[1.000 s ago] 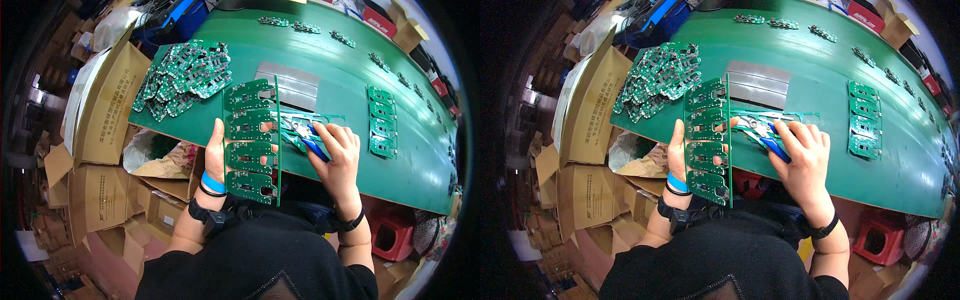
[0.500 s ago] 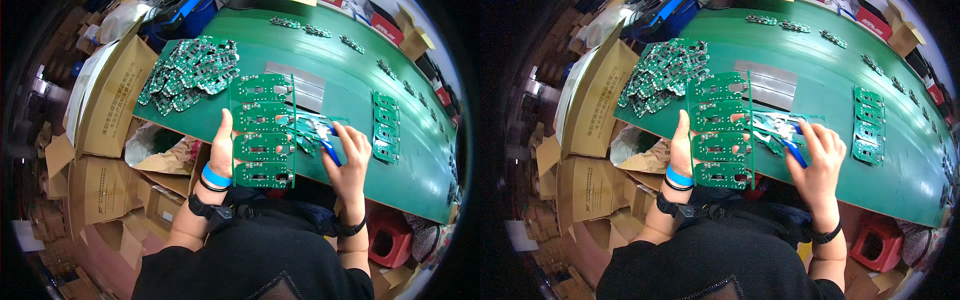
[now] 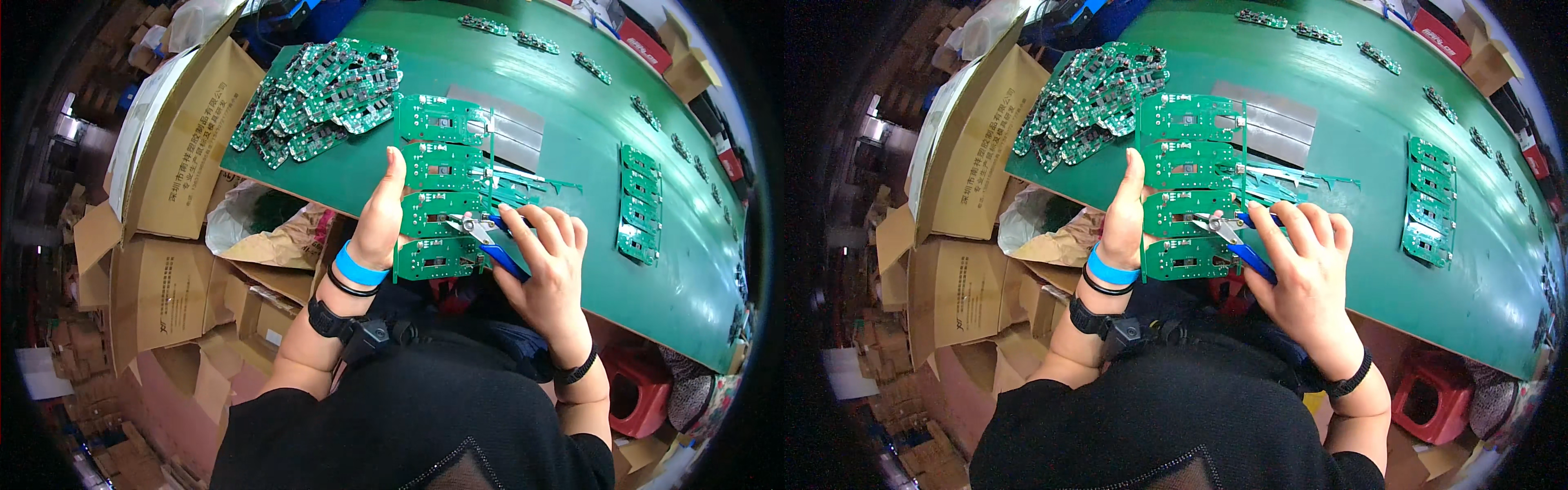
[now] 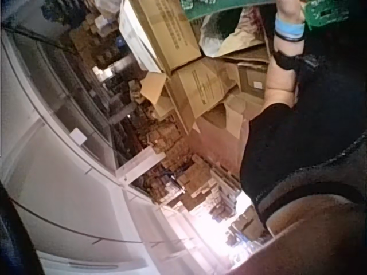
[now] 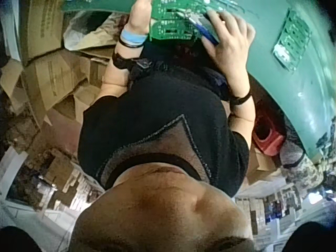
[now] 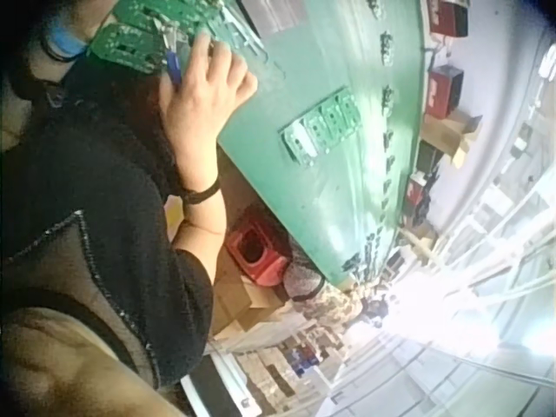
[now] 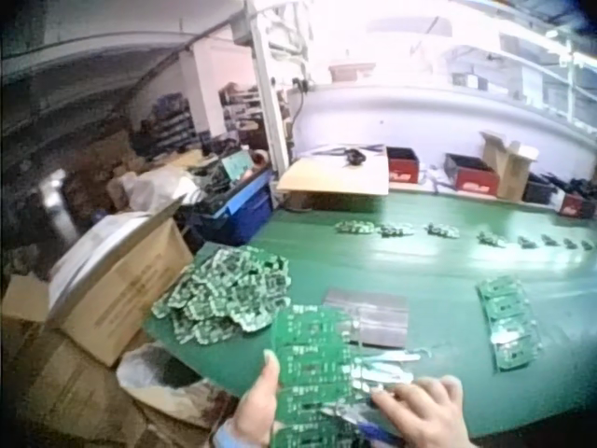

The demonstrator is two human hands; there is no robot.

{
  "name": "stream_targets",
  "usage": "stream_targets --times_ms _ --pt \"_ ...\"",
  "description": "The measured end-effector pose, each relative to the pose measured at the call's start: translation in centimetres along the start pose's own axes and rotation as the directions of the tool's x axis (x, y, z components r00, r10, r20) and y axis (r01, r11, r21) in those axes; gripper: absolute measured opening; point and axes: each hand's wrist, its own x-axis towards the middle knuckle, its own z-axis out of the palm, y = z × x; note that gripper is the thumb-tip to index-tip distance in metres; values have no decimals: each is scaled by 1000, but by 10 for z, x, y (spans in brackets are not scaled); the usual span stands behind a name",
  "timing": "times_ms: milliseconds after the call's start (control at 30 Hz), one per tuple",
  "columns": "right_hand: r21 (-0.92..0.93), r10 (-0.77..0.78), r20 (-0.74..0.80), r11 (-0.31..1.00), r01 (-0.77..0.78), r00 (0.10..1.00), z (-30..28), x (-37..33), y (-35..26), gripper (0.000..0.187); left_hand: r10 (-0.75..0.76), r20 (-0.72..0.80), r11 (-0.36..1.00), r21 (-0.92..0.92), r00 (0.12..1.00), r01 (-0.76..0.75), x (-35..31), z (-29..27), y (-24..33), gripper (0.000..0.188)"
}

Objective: The person uses a pair of blue-handled pliers to trim excess green material from the edges of green circuit boards. They repeatedly pick up boards from a stack, trim the edges, and place the finished boards into a separate pile on the green workbench.

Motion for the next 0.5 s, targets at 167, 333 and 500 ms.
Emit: stream_targets --times_ms 167,333,500 --pt "-37 -7 20 999 8 1000 -1 2 -3 67 26 34 1000 -3 999 -26 -1 1 1 68" --pt "-62 -10 35 998 12 999 -1 1 -2 67 42 42 999 14 998 -42 1 3 0 68" --pt "-90 -25 22 996 27 999 1 1 -1 66 21 32 1000 6 999 -22 1 -1 0 67"
